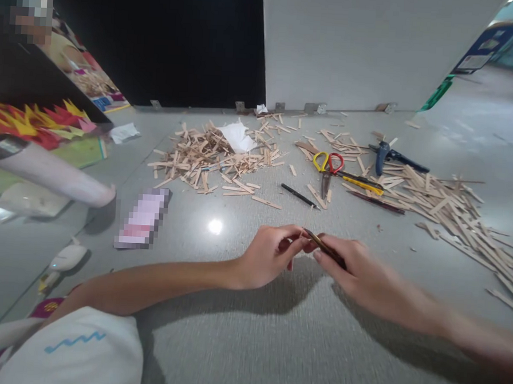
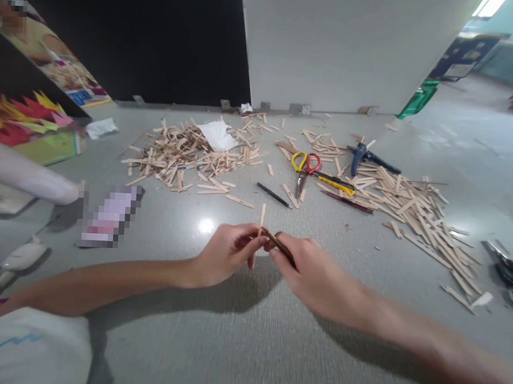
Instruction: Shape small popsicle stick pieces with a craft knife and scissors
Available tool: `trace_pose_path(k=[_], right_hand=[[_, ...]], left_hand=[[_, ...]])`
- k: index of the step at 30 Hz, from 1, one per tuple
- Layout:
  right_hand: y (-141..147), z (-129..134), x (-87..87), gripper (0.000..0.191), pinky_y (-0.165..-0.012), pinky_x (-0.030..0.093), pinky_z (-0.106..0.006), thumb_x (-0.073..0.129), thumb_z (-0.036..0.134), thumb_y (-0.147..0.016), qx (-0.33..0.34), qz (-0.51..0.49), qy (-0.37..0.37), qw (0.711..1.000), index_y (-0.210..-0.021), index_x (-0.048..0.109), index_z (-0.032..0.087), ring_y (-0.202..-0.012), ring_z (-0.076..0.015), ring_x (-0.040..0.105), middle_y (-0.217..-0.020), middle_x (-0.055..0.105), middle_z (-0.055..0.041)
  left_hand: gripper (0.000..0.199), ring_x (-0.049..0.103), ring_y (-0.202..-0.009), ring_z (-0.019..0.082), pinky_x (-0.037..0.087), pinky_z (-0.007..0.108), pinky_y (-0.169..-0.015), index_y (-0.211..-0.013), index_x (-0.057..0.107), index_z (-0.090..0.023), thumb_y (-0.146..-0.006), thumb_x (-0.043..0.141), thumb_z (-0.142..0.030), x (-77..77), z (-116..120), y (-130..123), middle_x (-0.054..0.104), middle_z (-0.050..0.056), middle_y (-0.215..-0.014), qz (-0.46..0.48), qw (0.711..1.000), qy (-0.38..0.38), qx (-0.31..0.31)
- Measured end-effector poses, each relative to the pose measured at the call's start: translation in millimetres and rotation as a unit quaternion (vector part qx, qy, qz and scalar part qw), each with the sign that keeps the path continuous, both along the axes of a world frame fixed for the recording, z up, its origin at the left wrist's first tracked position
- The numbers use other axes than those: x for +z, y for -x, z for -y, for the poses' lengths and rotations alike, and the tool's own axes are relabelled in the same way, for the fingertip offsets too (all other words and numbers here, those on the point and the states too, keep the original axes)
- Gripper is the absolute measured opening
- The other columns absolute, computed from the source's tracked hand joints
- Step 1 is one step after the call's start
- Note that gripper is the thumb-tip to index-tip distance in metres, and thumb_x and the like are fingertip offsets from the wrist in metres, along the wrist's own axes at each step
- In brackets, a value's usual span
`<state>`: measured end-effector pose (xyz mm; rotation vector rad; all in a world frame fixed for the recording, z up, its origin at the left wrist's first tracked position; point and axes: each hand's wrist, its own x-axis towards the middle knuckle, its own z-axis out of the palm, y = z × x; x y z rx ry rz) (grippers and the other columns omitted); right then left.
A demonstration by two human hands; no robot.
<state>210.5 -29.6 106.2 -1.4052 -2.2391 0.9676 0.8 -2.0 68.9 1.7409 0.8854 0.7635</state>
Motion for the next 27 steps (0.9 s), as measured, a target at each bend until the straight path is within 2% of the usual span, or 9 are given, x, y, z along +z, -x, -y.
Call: trace_pose_path(k=[2, 4, 7, 10, 13, 17, 23, 25, 27], right_hand=[[-3, 0, 6.1, 0.027, -0.055, 0.036, -0.028, 0.046, 0.038, -0.105, 0.006, 0.016, 0.033, 0.999, -0.093, 0.062, 0.021, -0.059, -0.0147, 0.053, -0.071, 0.064, 0.0005], [-10, -1, 14.3, 0.026, -0.058, 0.040, -0.029, 0.051, 0.040, -0.103, 0.006, 0.029, 0.048, 0.998, -0.112, 0.066, 0.021, -0.063, -0.0172, 0.059, -0.076, 0.068, -0.0008], [-21, -4, 29.2, 0.046, -0.062, 0.047, -0.032, 0.055, 0.044, -0.099, 0.002, 0.049, 0.070, 0.996, -0.138, 0.063, 0.022, -0.073, -0.0221, 0.068, -0.088, 0.075, -0.0054], [-24, -3, 37.3, 0.041, -0.063, 0.048, -0.033, 0.049, 0.049, -0.099, 0.007, 0.075, 0.078, 0.994, -0.121, 0.073, 0.023, -0.074, -0.0236, 0.070, -0.090, 0.077, -0.0082], [-20, 0, 31.8, 0.044, -0.066, 0.049, -0.034, 0.039, 0.051, -0.103, 0.001, 0.082, 0.068, 0.994, -0.098, 0.074, 0.024, -0.075, -0.0235, 0.071, -0.088, 0.077, -0.0078], [-23, -3, 23.4, 0.046, -0.070, 0.049, -0.035, 0.039, 0.054, -0.104, -0.028, 0.080, 0.018, 0.996, -0.096, 0.073, 0.025, -0.079, -0.0246, 0.071, -0.090, 0.078, -0.0084], [-40, -26, 46.2, 0.043, -0.067, 0.047, -0.035, 0.039, 0.048, -0.104, 0.010, 0.095, 0.012, 0.995, -0.086, 0.071, 0.025, -0.071, -0.0239, 0.067, -0.075, 0.071, -0.0069], [-35, -25, 40.9, 0.041, -0.068, 0.048, -0.034, 0.039, 0.048, -0.104, 0.017, 0.088, 0.024, 0.996, -0.089, 0.068, 0.025, -0.074, -0.0238, 0.067, -0.079, 0.072, -0.0073], [-21, -16, 22.6, 0.037, -0.068, 0.049, -0.034, 0.036, 0.045, -0.105, 0.036, 0.075, 0.059, 0.995, -0.095, 0.065, 0.023, -0.074, -0.0226, 0.068, -0.084, 0.072, -0.0079]], left_hand=[[0.054, 0.058, -0.046, 0.008, 0.046, 0.019, -0.047, -0.091, 0.070, -0.015, -0.108, 0.047, -0.061, -3.8, 0, -1, 0.072, 0.003, -0.076, 0.011, 1.000, 0.024, 0.013], [0.057, 0.053, -0.041, 0.007, 0.040, 0.018, -0.043, -0.085, 0.067, -0.016, -0.107, 0.047, -0.064, -8.5, -1, -2, 0.066, 0.000, -0.067, 0.013, 0.999, 0.035, 0.030], [0.057, 0.049, -0.040, 0.006, 0.038, 0.018, -0.040, -0.086, 0.063, -0.016, -0.106, 0.046, -0.067, -14.3, -5, -3, 0.064, 0.000, -0.069, 0.029, 0.997, 0.060, 0.044], [0.054, 0.045, -0.040, 0.006, 0.036, 0.019, -0.041, -0.093, 0.062, -0.017, -0.106, 0.044, -0.065, -18.1, -9, -4, 0.058, -0.003, -0.068, 0.047, 0.995, 0.078, 0.051], [0.048, 0.041, -0.044, 0.007, 0.035, 0.020, -0.043, -0.094, 0.059, -0.018, -0.107, 0.042, -0.061, -20.8, -11, -4, 0.048, -0.006, -0.065, 0.040, 0.995, 0.062, 0.063], [0.042, 0.038, -0.049, 0.009, 0.033, 0.021, -0.048, -0.086, 0.053, -0.020, -0.108, 0.037, -0.052, -23.9, -10, -2, 0.042, -0.007, -0.062, -0.003, 0.998, 0.014, 0.065], [0.042, 0.036, -0.050, 0.010, 0.031, 0.022, -0.050, -0.082, 0.049, -0.022, -0.108, 0.037, -0.052, -28.1, -6, 0, 0.039, -0.007, -0.060, -0.016, 0.998, -0.008, 0.062], [0.042, 0.036, -0.050, 0.010, 0.031, 0.022, -0.050, -0.081, 0.048, -0.022, -0.109, 0.036, -0.052, -29.6, -6, -1, 0.040, -0.007, -0.060, -0.019, 0.997, -0.012, 0.075], [0.043, 0.038, -0.051, 0.011, 0.032, 0.022, -0.050, -0.081, 0.047, -0.022, -0.109, 0.035, -0.052, -30.9, -9, 0, 0.041, -0.006, -0.061, -0.023, 0.995, -0.016, 0.095]])
